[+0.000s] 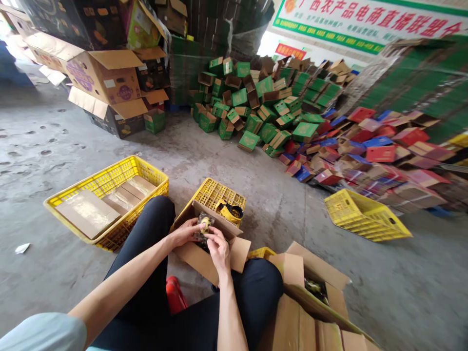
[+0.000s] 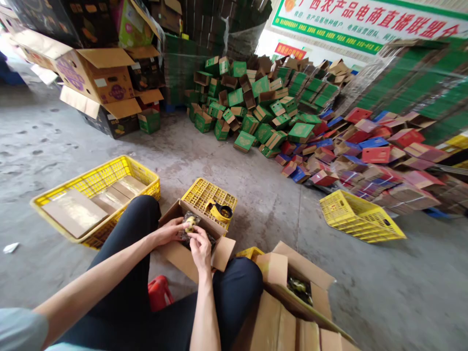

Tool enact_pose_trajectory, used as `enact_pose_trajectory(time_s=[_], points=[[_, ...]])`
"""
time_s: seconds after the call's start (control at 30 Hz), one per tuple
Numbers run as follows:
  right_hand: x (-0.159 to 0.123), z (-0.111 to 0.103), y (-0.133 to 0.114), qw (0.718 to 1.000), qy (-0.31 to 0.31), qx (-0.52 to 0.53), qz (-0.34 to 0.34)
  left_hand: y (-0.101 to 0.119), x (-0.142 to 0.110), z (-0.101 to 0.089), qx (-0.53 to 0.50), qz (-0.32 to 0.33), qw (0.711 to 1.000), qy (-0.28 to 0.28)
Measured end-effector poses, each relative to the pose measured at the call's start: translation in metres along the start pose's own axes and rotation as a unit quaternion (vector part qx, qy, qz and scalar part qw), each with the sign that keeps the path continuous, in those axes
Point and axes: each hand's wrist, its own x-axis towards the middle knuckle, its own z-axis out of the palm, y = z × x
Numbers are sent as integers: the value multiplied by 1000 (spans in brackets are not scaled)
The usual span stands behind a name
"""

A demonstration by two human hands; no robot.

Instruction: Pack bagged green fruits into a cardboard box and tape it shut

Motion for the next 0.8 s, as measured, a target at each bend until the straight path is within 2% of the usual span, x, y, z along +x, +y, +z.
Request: enact_pose_trajectory(time_s=[0.07,0.2,0.27,0.37,0.7,0.8], points=[[2,-2,5,997,28,56,37,0,0,0,-5,17,1000,-10],[7,-9,13,969,138,142,146,3,-3,4,-14,21,998,-59],[9,-11,15,961,153,154,170,5,-5,6,-8,19,996,-85],[9,-12,15,958,143,173,178,6,-9,9,15,11,994,-111],[8,-12,10,929,179,267,183,-1,-2,4,8,-13,999,-37],[8,-12,8,923,178,283,192,-1,-1,2,44,7,999,-7]])
